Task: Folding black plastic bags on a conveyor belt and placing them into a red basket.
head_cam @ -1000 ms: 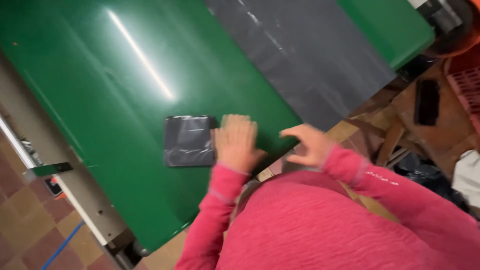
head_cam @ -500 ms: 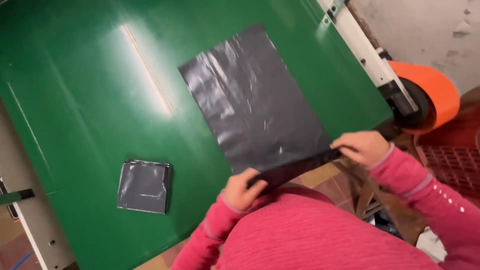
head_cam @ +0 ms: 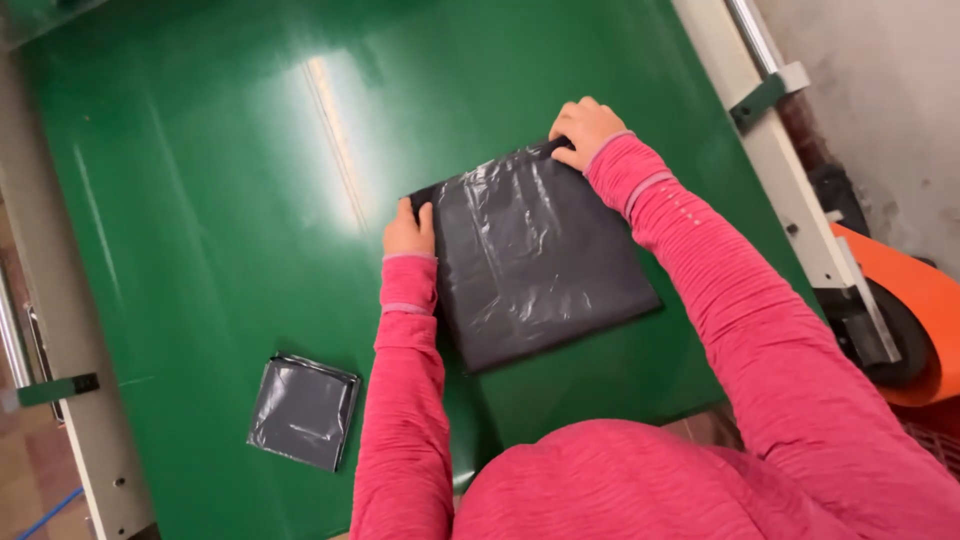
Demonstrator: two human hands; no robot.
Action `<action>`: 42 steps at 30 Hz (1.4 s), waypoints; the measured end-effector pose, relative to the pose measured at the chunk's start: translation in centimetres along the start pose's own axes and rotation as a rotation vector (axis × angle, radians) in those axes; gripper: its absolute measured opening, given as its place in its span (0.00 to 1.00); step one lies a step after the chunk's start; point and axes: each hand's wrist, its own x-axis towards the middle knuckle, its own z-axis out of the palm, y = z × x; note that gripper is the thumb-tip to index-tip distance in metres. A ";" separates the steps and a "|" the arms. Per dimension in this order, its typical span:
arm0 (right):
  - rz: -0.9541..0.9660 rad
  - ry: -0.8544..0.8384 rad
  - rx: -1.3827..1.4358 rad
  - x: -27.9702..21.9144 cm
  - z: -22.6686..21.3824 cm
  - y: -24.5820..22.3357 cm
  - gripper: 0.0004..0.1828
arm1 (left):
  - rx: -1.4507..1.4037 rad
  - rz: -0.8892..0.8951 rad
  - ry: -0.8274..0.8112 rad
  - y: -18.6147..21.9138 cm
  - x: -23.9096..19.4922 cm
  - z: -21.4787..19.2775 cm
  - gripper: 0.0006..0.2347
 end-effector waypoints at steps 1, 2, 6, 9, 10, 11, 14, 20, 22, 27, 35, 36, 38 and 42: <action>-0.026 -0.009 -0.021 0.5 -0.3 -0.7 0.10 | 0.022 -0.044 -0.013 0.7 -0.2 -0.5 0.15; -0.052 -0.018 -0.044 0.7 -0.7 -1.4 0.17 | 0.043 -0.087 -0.025 1.5 -0.6 -0.9 0.15; 0.118 -0.217 0.060 1.4 -0.5 -2.3 0.22 | 0.181 0.132 0.267 9.2 -4.9 -5.1 0.17; -0.010 -0.243 -0.129 1.0 -1.4 -4.0 0.12 | -0.077 0.188 0.047 9.9 -8.4 -2.8 0.17; -0.019 -0.204 -0.111 0.2 -1.8 -4.9 0.12 | -0.450 0.149 -0.129 7.3 -9.3 0.7 0.23; -0.029 -0.166 -0.094 -0.7 -2.1 -5.8 0.13 | -0.821 0.105 -0.309 4.8 -10.3 4.2 0.30; -0.135 0.191 0.127 -7.7 -6.9 -11.0 0.14 | -1.433 -0.373 -0.526 1.9 -10.9 3.3 0.41; -0.146 0.273 0.078 -21.1 -5.1 -14.6 0.10 | -1.799 -0.557 -0.473 -0.9 -15.1 -1.1 0.45; -0.122 0.286 0.063 -22.8 -3.6 -14.5 0.10 | -1.695 -0.445 -0.409 -2.8 -17.1 0.0 0.44; -0.074 0.310 0.002 -25.0 -2.1 -14.4 0.09 | -1.048 -0.074 -0.053 1.1 -22.4 -4.2 0.37; -0.253 -0.024 0.084 -22.5 -2.3 -22.0 0.33 | 0.469 0.749 -0.130 3.7 -23.1 -7.6 0.09; -0.257 -0.025 0.079 -23.2 -1.1 -22.4 0.33 | 0.465 0.748 -0.125 4.3 -22.7 -7.3 0.09; -0.279 -0.104 0.204 -24.5 1.4 -23.2 0.36 | 0.392 0.817 -0.572 5.6 -21.7 -6.8 0.03; -0.300 0.025 0.216 -30.9 7.8 -20.0 0.29 | -0.088 0.706 -0.886 12.1 -17.8 -6.9 0.12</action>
